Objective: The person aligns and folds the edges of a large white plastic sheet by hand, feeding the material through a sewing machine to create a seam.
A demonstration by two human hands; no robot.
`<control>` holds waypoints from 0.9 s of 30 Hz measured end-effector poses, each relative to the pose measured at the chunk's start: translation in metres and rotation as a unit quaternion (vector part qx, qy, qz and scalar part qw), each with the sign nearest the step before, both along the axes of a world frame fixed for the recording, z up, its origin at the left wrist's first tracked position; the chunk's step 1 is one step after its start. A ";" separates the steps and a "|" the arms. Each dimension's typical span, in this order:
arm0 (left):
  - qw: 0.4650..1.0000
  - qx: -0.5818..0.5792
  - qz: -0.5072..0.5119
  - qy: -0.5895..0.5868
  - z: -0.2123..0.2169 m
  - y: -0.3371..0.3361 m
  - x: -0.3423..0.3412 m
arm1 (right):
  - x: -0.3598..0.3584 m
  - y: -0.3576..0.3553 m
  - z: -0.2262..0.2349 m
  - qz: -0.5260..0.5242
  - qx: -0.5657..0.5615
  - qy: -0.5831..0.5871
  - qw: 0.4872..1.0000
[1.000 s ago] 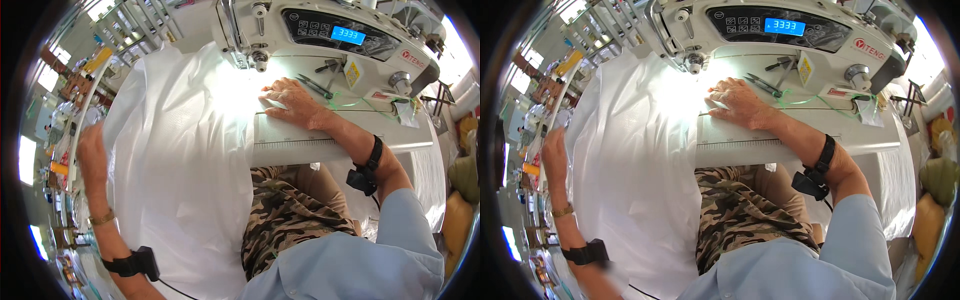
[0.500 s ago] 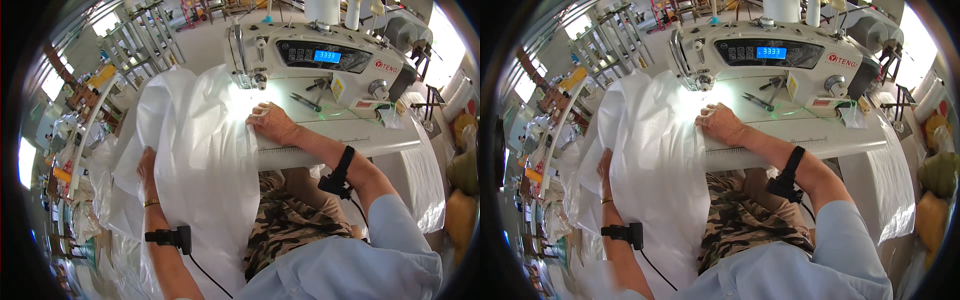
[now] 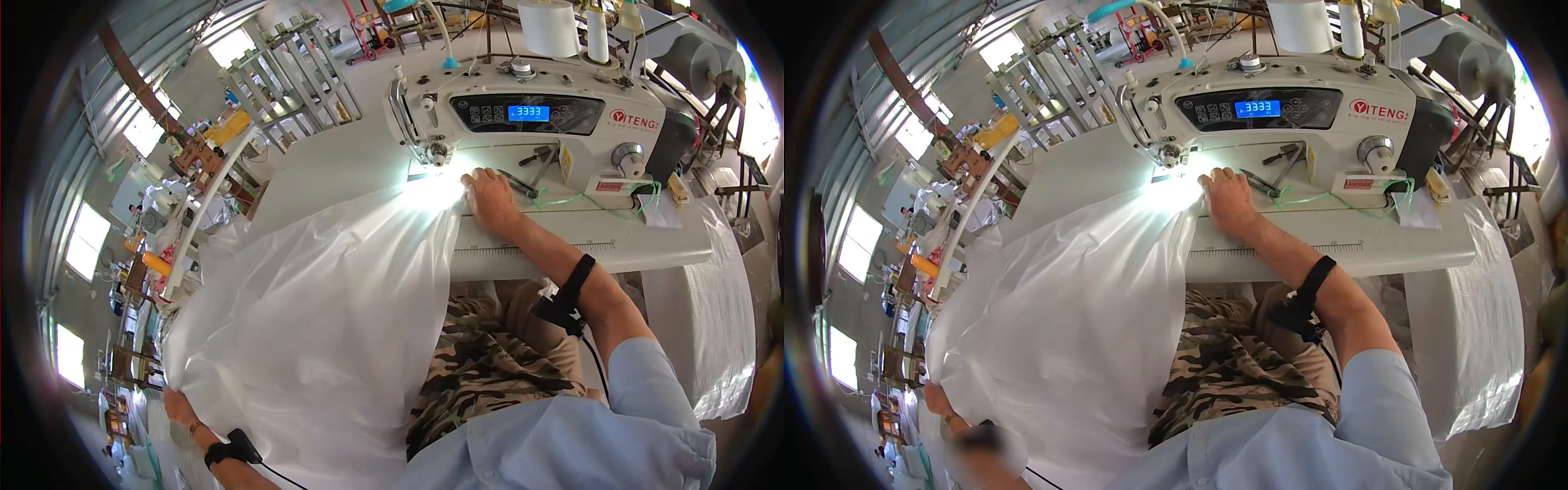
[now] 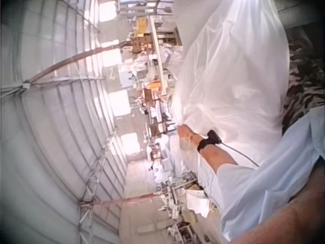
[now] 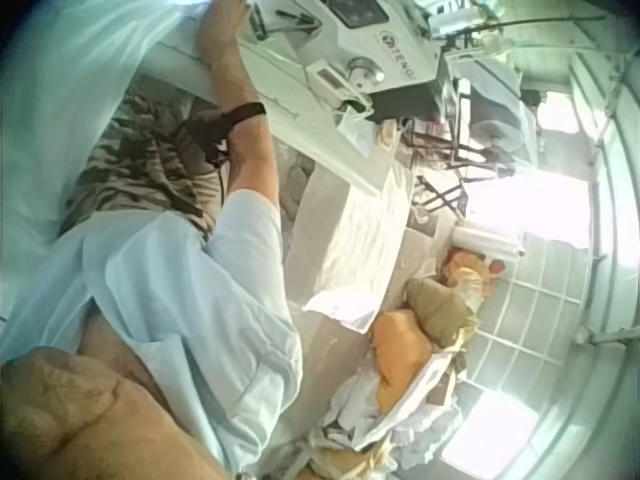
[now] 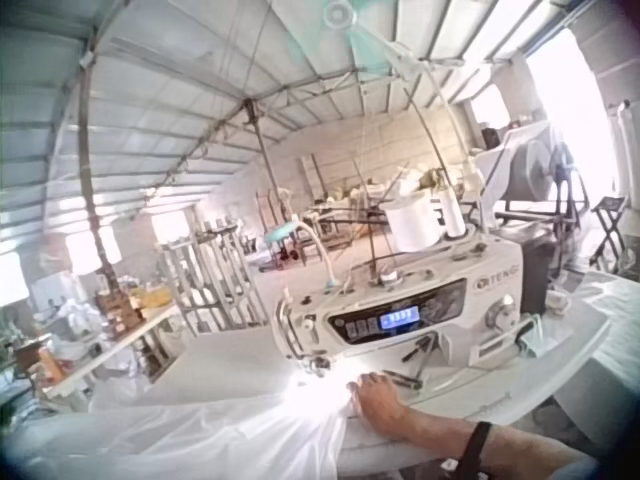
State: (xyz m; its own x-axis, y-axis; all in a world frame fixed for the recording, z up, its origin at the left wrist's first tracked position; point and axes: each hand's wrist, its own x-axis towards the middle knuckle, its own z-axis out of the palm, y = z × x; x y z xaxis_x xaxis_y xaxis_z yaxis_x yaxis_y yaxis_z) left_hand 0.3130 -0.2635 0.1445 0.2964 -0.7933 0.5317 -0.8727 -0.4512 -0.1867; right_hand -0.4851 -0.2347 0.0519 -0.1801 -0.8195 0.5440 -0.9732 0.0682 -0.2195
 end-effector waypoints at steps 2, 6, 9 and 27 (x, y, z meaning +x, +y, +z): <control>0.997 -0.034 0.052 -0.038 0.026 0.007 0.019 | 0.024 0.016 0.009 0.048 -0.097 -0.017 0.994; 0.965 -0.128 -0.228 -0.020 0.076 -0.037 -0.107 | 0.066 0.098 -0.003 0.209 -0.119 -0.124 0.963; 0.858 -0.110 -0.500 0.037 0.074 0.009 -0.250 | 0.116 0.147 -0.025 0.238 0.061 -0.341 0.908; 0.649 0.354 -0.392 0.547 -0.181 0.219 -0.396 | 0.258 0.081 0.029 0.332 -0.020 -0.769 0.546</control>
